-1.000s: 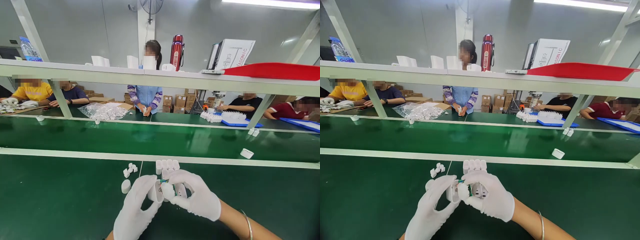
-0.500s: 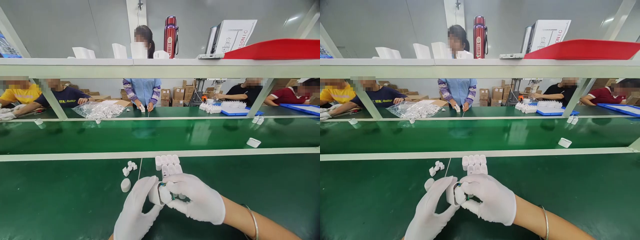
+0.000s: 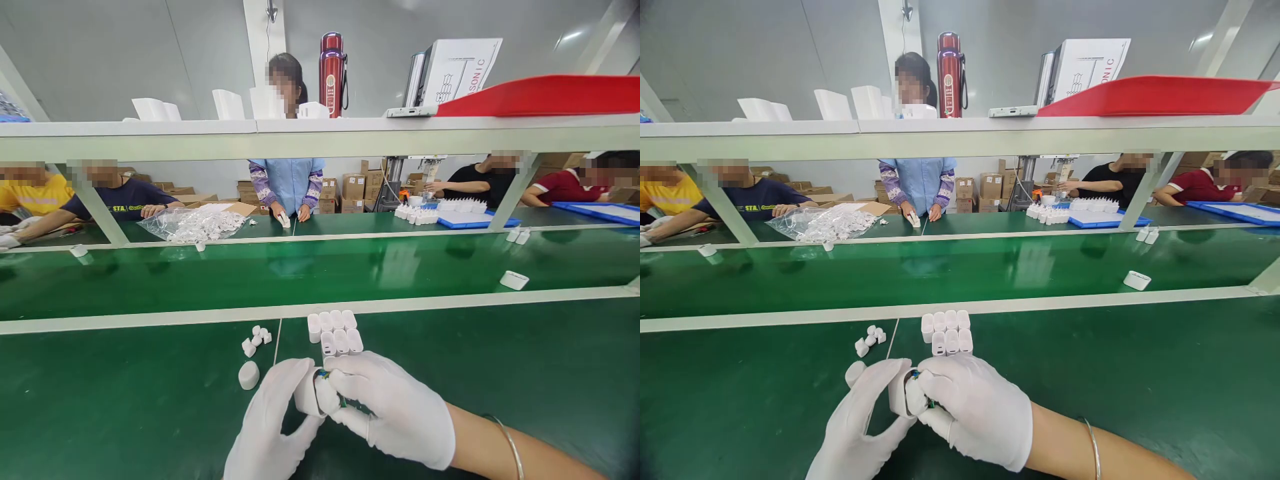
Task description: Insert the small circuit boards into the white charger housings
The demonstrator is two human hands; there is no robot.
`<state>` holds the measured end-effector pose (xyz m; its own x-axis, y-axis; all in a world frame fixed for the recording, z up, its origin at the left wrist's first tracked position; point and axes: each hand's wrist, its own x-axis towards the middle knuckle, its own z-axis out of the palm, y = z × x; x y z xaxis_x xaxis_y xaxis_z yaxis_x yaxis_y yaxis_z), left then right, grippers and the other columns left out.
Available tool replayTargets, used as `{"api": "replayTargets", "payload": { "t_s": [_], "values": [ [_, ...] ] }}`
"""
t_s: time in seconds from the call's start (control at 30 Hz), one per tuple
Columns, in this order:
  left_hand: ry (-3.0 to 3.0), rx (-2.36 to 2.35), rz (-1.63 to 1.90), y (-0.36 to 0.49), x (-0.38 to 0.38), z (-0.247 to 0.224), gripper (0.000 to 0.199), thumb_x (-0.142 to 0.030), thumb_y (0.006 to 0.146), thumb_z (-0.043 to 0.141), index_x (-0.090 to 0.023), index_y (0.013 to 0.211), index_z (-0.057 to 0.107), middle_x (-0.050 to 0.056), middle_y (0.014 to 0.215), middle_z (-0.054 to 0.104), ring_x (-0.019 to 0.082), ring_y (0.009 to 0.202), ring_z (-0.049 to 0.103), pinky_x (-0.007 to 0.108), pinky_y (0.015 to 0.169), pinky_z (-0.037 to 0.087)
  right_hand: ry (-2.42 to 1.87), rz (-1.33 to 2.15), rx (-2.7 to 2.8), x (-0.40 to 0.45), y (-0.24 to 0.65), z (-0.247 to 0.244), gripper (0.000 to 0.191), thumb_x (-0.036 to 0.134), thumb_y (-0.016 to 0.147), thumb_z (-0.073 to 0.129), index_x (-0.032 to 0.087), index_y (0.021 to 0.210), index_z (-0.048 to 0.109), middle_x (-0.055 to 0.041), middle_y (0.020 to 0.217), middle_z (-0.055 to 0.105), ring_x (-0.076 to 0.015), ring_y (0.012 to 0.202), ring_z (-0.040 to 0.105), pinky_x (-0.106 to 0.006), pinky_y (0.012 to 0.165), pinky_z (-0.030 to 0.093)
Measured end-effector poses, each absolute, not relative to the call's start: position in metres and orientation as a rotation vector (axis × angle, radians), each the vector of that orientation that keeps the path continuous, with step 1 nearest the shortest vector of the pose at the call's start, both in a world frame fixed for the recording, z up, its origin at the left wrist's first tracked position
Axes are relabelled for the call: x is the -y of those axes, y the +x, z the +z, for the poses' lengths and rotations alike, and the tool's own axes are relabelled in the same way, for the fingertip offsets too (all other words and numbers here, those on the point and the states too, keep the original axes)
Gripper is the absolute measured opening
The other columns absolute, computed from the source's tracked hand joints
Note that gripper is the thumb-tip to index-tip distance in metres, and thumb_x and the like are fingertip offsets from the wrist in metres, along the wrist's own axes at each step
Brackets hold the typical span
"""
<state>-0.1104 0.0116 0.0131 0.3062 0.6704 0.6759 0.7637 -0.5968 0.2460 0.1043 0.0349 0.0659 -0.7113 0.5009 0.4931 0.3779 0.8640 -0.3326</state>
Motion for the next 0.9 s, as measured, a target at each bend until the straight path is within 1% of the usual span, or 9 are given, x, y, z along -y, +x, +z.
{"api": "replayTargets", "payload": {
  "t_s": [0.1, 0.3, 0.4, 0.5, 0.6, 0.7, 0.77, 0.83, 0.9],
  "values": [
    [-2.440, 1.330, -1.178, -0.110, -0.011, 0.015, 0.045, -0.019, 0.085, 0.061, -0.019, 0.128, 0.047, 0.009, 0.116, 0.064, 0.020, 0.108, 0.061, 0.031, 0.092, 0.054, -0.661, 0.264, 2.448, -0.035, 0.103, 0.063, 0.012, 0.013, 0.086, 0.053, 0.022, 0.089, 0.048, 0.0029, 0.083, 0.055, -0.0109, 0.071, 0.046, -0.025, 0.068, 0.038],
    [-2.448, 1.337, -1.223, -0.108, -0.010, 0.015, 0.047, -0.020, 0.084, 0.062, -0.019, 0.128, 0.046, 0.008, 0.116, 0.063, 0.018, 0.109, 0.060, 0.029, 0.094, 0.052, -0.717, 0.269, 2.521, -0.037, 0.104, 0.063, 0.009, 0.022, 0.089, 0.057, 0.023, 0.090, 0.049, 0.0020, 0.088, 0.057, -0.0128, 0.074, 0.049, -0.026, 0.068, 0.039],
    [-2.443, 1.424, -1.251, -0.110, -0.010, 0.013, 0.046, -0.025, 0.085, 0.063, -0.022, 0.127, 0.046, 0.006, 0.116, 0.064, 0.018, 0.108, 0.061, 0.028, 0.092, 0.053, -0.799, 0.141, 2.585, -0.034, 0.104, 0.065, 0.018, 0.030, 0.088, 0.060, 0.021, 0.101, 0.051, -0.0049, 0.108, 0.059, -0.0170, 0.078, 0.052, -0.029, 0.068, 0.044],
    [-2.408, 1.499, -1.289, -0.113, -0.011, 0.010, 0.046, -0.027, 0.084, 0.063, -0.024, 0.127, 0.047, 0.006, 0.118, 0.063, 0.019, 0.110, 0.060, 0.032, 0.094, 0.052, -0.861, -0.057, 2.613, -0.028, 0.103, 0.064, 0.039, 0.033, 0.086, 0.060, 0.015, 0.119, 0.048, -0.0152, 0.130, 0.049, -0.0232, 0.085, 0.054, -0.037, 0.071, 0.049],
    [-2.405, 1.549, -1.291, -0.116, -0.012, 0.009, 0.047, -0.029, 0.084, 0.064, -0.026, 0.127, 0.047, 0.006, 0.120, 0.062, 0.021, 0.111, 0.060, 0.036, 0.095, 0.052, -0.874, -0.073, 2.611, -0.026, 0.102, 0.062, 0.043, 0.030, 0.085, 0.060, 0.012, 0.122, 0.046, -0.0186, 0.133, 0.046, -0.0253, 0.087, 0.054, -0.041, 0.073, 0.050],
    [-2.504, 1.605, -1.290, -0.113, -0.011, 0.009, 0.054, -0.030, 0.083, 0.064, -0.027, 0.132, 0.041, 0.006, 0.121, 0.063, 0.022, 0.110, 0.062, 0.036, 0.094, 0.054, -0.770, 0.138, 2.475, -0.031, 0.102, 0.058, 0.030, 0.029, 0.088, 0.059, 0.018, 0.115, 0.053, -0.0126, 0.122, 0.052, -0.0219, 0.089, 0.053, -0.038, 0.078, 0.049],
    [-2.617, 1.599, -1.358, -0.109, -0.008, 0.008, 0.064, -0.027, 0.083, 0.061, -0.026, 0.139, 0.030, 0.007, 0.121, 0.064, 0.022, 0.111, 0.062, 0.036, 0.094, 0.053, -0.705, 0.413, 2.266, -0.035, 0.102, 0.054, 0.029, 0.036, 0.082, 0.068, 0.021, 0.104, 0.057, -0.0072, 0.108, 0.054, -0.0165, 0.083, 0.052, -0.032, 0.075, 0.048],
    [-2.743, 1.564, -1.472, -0.105, -0.004, 0.004, 0.075, -0.024, 0.082, 0.060, -0.025, 0.145, 0.019, 0.009, 0.122, 0.063, 0.022, 0.112, 0.061, 0.036, 0.095, 0.053, -0.705, 0.683, 2.084, -0.038, 0.100, 0.049, 0.047, 0.043, 0.066, 0.081, 0.022, 0.101, 0.058, -0.0045, 0.102, 0.052, -0.0139, 0.078, 0.051, -0.029, 0.070, 0.048],
    [-2.804, 1.597, -1.573, -0.101, 0.000, -0.001, 0.080, -0.023, 0.082, 0.060, -0.027, 0.147, 0.014, 0.009, 0.125, 0.061, 0.022, 0.112, 0.062, 0.034, 0.096, 0.052, -0.691, 0.908, 2.058, -0.037, 0.096, 0.046, 0.064, 0.044, 0.052, 0.088, 0.024, 0.107, 0.061, -0.0049, 0.110, 0.053, -0.0172, 0.090, 0.053, -0.031, 0.079, 0.049]
  ]
}}
